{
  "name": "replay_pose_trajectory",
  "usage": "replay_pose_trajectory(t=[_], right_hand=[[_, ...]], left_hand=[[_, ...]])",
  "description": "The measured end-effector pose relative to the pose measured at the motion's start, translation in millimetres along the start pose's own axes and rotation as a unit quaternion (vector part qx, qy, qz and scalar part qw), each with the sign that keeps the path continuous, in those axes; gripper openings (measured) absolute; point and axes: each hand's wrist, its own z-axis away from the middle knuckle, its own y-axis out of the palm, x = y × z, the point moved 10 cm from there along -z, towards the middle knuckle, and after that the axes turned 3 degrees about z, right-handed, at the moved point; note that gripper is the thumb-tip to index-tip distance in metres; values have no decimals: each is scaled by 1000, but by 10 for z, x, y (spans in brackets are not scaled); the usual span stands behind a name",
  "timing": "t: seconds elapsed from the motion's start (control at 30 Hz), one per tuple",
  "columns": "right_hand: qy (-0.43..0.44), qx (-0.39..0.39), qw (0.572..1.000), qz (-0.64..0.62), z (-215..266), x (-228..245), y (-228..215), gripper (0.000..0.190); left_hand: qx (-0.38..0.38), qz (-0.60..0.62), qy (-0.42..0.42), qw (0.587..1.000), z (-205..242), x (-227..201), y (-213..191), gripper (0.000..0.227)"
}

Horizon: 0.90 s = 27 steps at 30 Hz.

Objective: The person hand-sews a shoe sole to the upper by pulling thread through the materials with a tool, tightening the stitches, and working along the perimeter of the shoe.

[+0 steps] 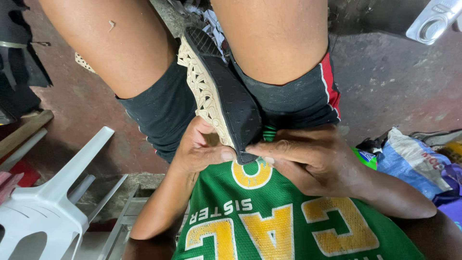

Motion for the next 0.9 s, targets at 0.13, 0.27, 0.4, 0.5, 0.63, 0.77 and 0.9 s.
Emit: replay_pose_trajectory(t=[0.13,0.27,0.4,0.5,0.63,0.77,0.9], right_hand=[[17,19,1000,11,12,10,24,36],[59,40,997,12,18,-23,54,40],[41,42,995,77,22,43,23,47],[49,62,987,137,46,30,32,49],[76,105,980,153,58,-52,96,50],[32,81,983,164,-37,-34,71,43],[4,54,992,115,-137,-32,75,32]], left_hand=[[-1,-22,2,1000,0,-26,7,44],[3,-62,-2,998,-19,-32,27,39],[4,-109,0,994,-42,-62,51,35],[6,-150,-8,989,-80,-71,67,35],[29,-224,21,974,-87,-146,119,38],[28,-190,15,981,-77,-126,67,36],[8,-120,7,993,-33,-86,-43,38]])
